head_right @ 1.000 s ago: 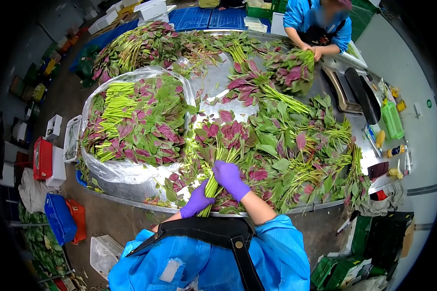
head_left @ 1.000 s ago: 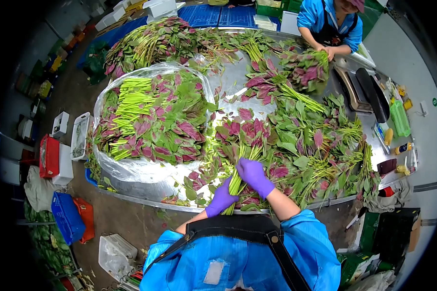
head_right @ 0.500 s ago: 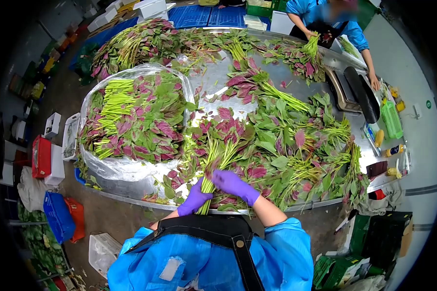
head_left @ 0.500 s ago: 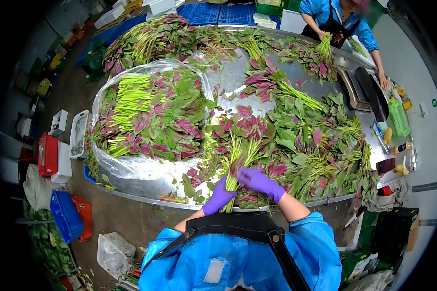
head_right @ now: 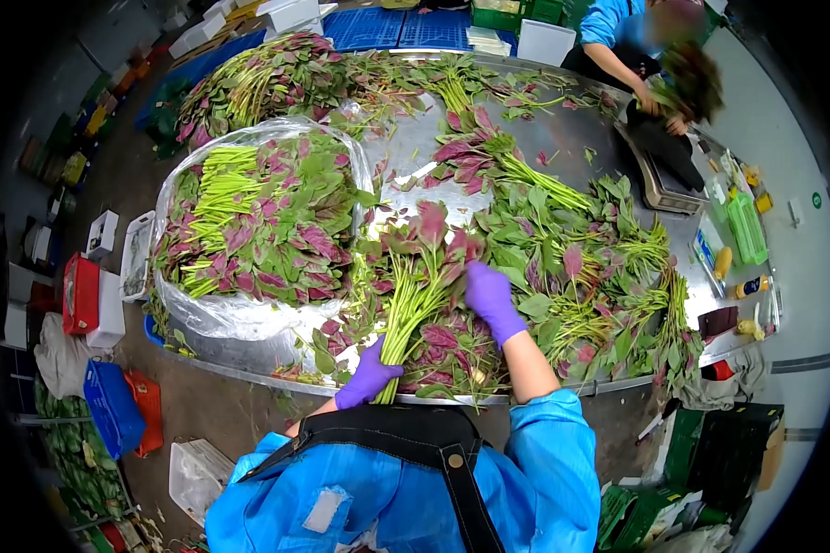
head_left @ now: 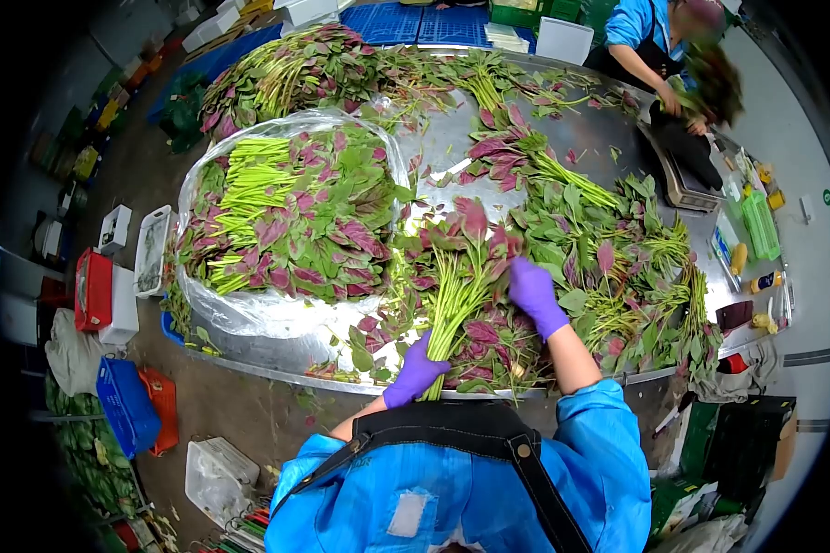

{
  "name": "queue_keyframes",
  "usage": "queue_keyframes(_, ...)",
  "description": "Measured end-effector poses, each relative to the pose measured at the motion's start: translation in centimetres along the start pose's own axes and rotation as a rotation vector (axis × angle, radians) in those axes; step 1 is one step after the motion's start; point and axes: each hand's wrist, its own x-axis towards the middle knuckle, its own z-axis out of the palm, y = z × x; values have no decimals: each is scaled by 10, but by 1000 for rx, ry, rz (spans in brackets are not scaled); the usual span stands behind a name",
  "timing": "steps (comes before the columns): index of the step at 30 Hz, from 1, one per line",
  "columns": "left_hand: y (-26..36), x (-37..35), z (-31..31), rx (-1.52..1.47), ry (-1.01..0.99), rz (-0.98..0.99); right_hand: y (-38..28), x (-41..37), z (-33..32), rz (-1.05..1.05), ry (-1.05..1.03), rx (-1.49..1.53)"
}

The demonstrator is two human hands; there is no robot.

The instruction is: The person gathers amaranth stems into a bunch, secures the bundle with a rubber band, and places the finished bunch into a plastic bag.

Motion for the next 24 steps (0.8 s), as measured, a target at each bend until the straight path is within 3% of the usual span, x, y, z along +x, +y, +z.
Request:
queue_keyframes(2,-5,-1,-1,-38,15,-1,31,0,4,199,120,-82)
queue_keyframes(3,-7,-1,-4,-73,32,-3,39,-2,-8,283,-6,200)
queue_keyframes(4,-1,-1,-5,-77,45,-4,37,-5,-29,361,-141,481)
queue_keyframes(6,15,-4,-10,-228,-19,-75,18,-11,-75,581,-799,847)
queue_keyframes(7,15,-2,-13,-275,-69,-76,14,-21,-73,433,-934,617)
queue_keyframes(8,17,-1,-16,-278,-66,-76,9,-33,-71,73,-935,295)
queue_keyframes(9,23,0,-18,-334,-96,-104,-33,-27,-102,237,-1076,331)
queue_keyframes(10,26,0,-20,-388,-129,-133,-33,-35,-76,67,-1098,393)
queue_keyframes(11,25,1,-22,-420,-144,-139,-52,-43,-70,297,-1142,792)
queue_keyframes(13,29,1,-19,-414,-157,-107,-80,-56,-39,466,-1109,1101)
queue_keyframes(14,30,-1,-18,-408,-161,-79,-96,-60,-28,469,-1103,1105)
queue_keyframes(15,28,-1,-16,-107,-138,-39,-108,-64,-12,580,-948,1307)
queue_keyframes(16,33,-6,-17,450,-102,-26,-114,-65,2,685,-782,1499)
queue_keyframes(19,34,-19,-14,681,-113,122,-124,-66,28,586,-658,1508)
queue_keyframes(21,24,-13,-24,37,-190,-8,-123,-70,27,652,-621,1694)
queue_keyframes(22,27,-9,-35,-402,-238,-222,-122,-73,25,722,-581,1875)
queue_keyframes(24,3,5,-54,-716,-390,-394,-122,-76,27,736,-506,1886)
